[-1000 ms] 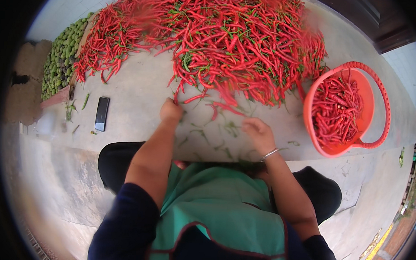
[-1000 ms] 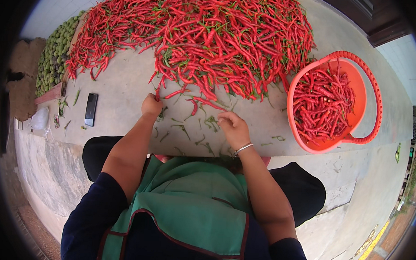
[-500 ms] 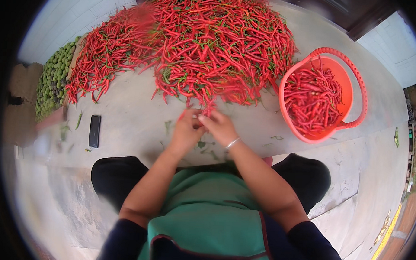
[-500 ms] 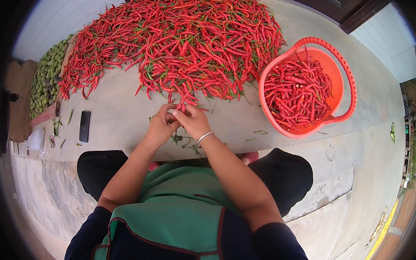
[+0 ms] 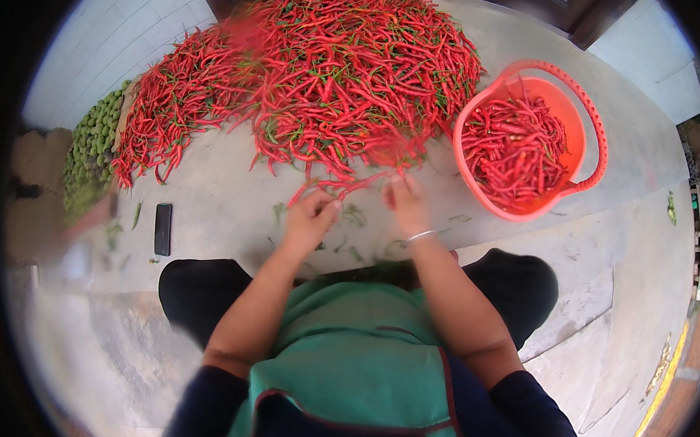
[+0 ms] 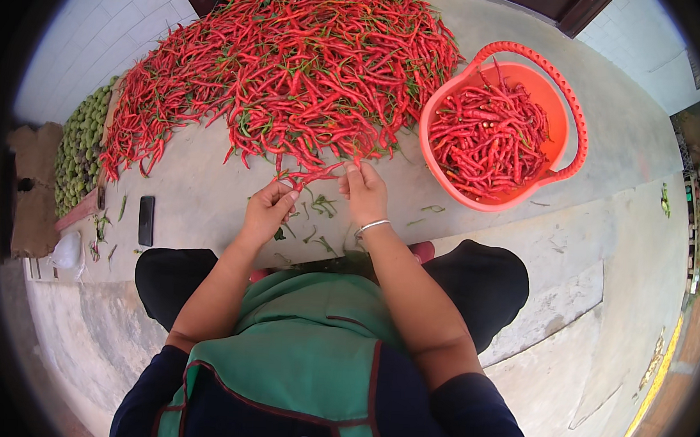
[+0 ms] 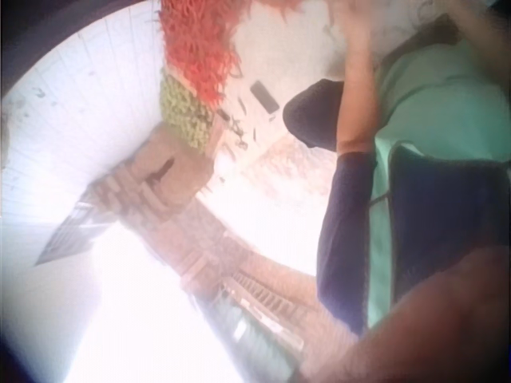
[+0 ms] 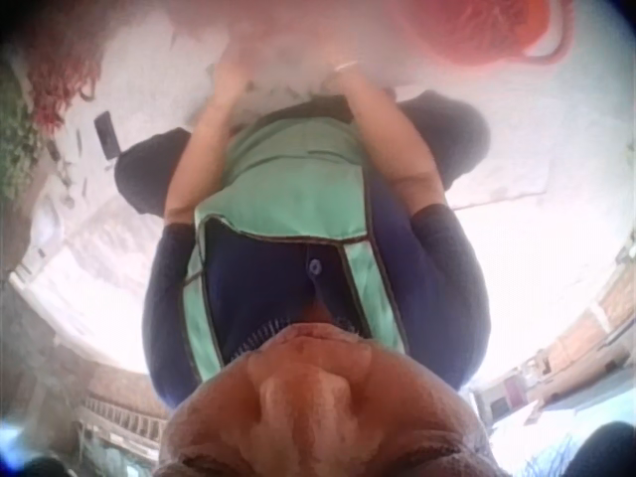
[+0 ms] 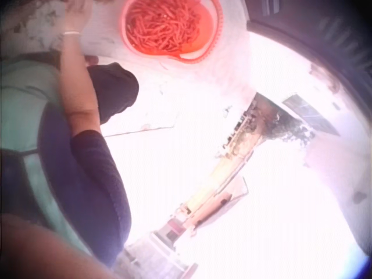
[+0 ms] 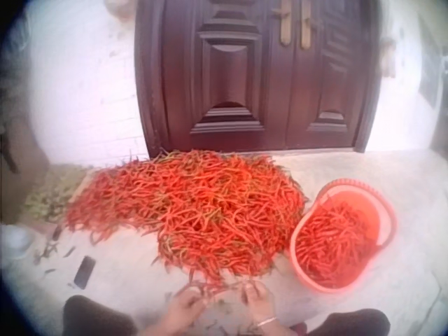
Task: The person picks the stems off red chili peppers by hand and places the peppers into a red bucket.
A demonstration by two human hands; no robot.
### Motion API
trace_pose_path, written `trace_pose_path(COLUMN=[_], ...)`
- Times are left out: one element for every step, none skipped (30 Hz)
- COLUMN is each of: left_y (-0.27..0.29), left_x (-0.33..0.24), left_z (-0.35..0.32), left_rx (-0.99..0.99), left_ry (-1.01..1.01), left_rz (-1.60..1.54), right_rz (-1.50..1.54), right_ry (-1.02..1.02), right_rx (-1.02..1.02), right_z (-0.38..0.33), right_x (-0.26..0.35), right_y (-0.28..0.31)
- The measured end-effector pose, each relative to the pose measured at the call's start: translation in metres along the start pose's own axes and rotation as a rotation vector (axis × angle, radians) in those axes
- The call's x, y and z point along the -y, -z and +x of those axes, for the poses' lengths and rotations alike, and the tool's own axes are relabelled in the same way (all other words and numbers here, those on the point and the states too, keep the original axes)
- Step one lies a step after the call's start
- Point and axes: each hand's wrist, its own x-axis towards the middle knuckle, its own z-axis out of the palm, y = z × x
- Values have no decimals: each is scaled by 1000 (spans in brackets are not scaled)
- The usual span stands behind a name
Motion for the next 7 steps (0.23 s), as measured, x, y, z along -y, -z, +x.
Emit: trace_pose_path(left_y=[5,10,10,9,8,5,3], left_x=[3,5,4,2,-2,-11,-16], left_z=[2,3,3,0,-4,-5,-5], left_rx=[-41,-81,-81,-52,-22,9,16], left_ry=[-13,-26,-108,-133,-158,-196,-185], left_rz=[38,76,149,171,192,210,183], right_rz=[-79,-273,-472,-669,-756,-846,-935], right_ry=[64,239,411,584,611,644,674], right_rx=[-111,-83,-59,-31,108,242,378], right_z=[2,3,0,-2,-5,-5,-5], right_x=[4,9,16,18,16,15,11], right_y=[2,1,1,1,-1,-5,-11])
